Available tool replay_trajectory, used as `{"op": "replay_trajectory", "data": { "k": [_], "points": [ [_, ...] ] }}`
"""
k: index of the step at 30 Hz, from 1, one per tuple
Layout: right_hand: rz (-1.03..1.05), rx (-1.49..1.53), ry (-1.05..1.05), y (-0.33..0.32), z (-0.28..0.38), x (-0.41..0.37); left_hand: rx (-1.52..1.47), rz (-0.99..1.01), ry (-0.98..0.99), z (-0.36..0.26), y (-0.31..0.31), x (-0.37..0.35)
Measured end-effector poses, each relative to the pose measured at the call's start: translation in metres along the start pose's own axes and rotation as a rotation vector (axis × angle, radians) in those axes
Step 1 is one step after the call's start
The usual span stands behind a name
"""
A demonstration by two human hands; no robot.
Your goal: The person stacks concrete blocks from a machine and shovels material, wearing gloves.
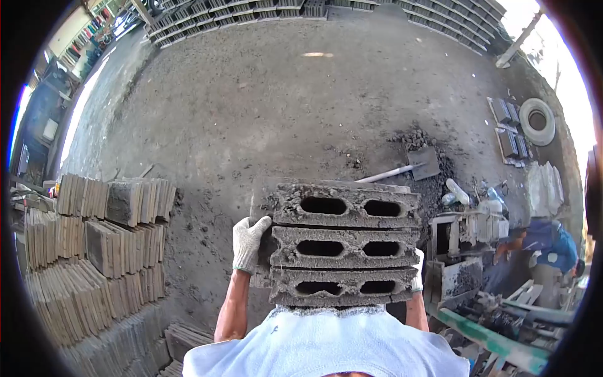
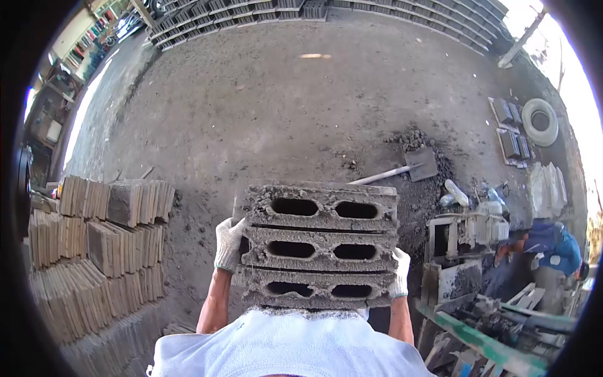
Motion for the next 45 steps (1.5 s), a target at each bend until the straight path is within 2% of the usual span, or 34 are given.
{"op": "replay_trajectory", "data": {
  "k": [2, 3, 4, 7, 9, 11, 12, 14, 16, 17, 18, 21, 23, 24, 25, 28, 29, 32, 33, 34, 37, 40, 45],
  "points": [
    [0.074, 0.205, -0.022, 0.025, 0.021, 0.048, -0.037, -0.051, -0.036, -0.026, -0.007, 0.040],
    [0.096, 0.038, -0.093, 0.043, 0.047, 0.075, -0.060, -0.078, -0.062, -0.037, -0.011, 0.060],
    [0.114, 0.067, -0.039, 0.064, 0.056, 0.105, -0.076, -0.105, -0.092, -0.046, -0.015, 0.081],
    [0.161, -0.021, -0.177, 0.123, 0.087, 0.190, -0.077, -0.153, 0.025, -0.078, -0.025, 0.167],
    [0.165, 0.224, -0.001, 0.177, 0.121, 0.246, -0.122, -0.168, 0.074, -0.122, -0.020, 0.233],
    [0.157, 0.223, -0.013, 0.224, 0.162, 0.283, -0.064, -0.164, -0.007, -0.168, -0.026, 0.286],
    [0.154, 0.128, -0.093, 0.243, 0.181, 0.302, -0.035, -0.162, -0.047, -0.191, -0.027, 0.314],
    [0.128, 0.150, -0.045, 0.262, 0.204, 0.354, -0.057, -0.146, 0.015, -0.221, -0.018, 0.382],
    [0.082, 0.253, 0.033, 0.277, 0.233, 0.398, -0.047, -0.131, 0.017, -0.265, 0.002, 0.439],
    [0.067, 0.210, -0.020, 0.295, 0.278, 0.408, -0.034, -0.108, 0.029, -0.282, 0.012, 0.469],
    [0.129, 0.186, -0.119, 0.296, 0.280, 0.445, -0.022, -0.086, 0.041, -0.299, 0.025, 0.503],
    [0.042, 0.309, -0.071, 0.340, 0.326, 0.541, 0.000, -0.006, 0.036, -0.375, 0.071, 0.604],
    [0.097, 0.239, -0.199, 0.352, 0.359, 0.622, -0.010, 0.016, 0.045, -0.418, 0.107, 0.675],
    [0.080, 0.247, -0.139, 0.356, 0.383, 0.655, 0.030, -0.007, 0.071, -0.427, 0.123, 0.710],
    [0.041, 0.285, 0.012, 0.362, 0.408, 0.687, -0.004, -0.016, 0.073, -0.450, 0.142, 0.741],
    [-0.016, -0.004, -0.130, 0.347, 0.420, 0.814, -0.003, -0.034, -0.055, -0.535, 0.181, 0.816],
    [0.042, 0.178, 0.019, 0.342, 0.419, 0.846, -0.028, -0.041, -0.048, -0.531, 0.188, 0.848],
    [0.005, 0.035, -0.071, 0.384, 0.497, 0.941, -0.008, -0.038, 0.016, -0.573, 0.226, 0.950],
    [0.081, 0.097, -0.112, 0.386, 0.507, 0.985, 0.061, -0.057, 0.049, -0.603, 0.240, 0.986],
    [0.075, 0.106, -0.112, 0.401, 0.531, 1.023, -0.064, -0.035, 0.008, -0.658, 0.261, 1.011],
    [0.035, 0.078, -0.132, 0.444, 0.606, 1.135, -0.065, -0.026, 0.062, -0.718, 0.307, 1.138],
    [0.007, 0.086, -0.115, 0.472, 0.671, 1.225, -0.081, 0.036, -0.023, -0.798, 0.343, 1.212],
    [0.007, 0.070, -0.096, 0.507, 0.775, 1.377, 0.069, 0.034, 0.072, -0.894, 0.413, 1.368]
  ]
}}
Point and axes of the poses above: each hand's wrist, its own x-axis towards the middle knuckle, its own y-axis out of the palm, z = x × y, the point moved 1 cm from there along x, towards the middle knuckle, and after that the axes turned 1 degree about x, right-handed, at the moved point
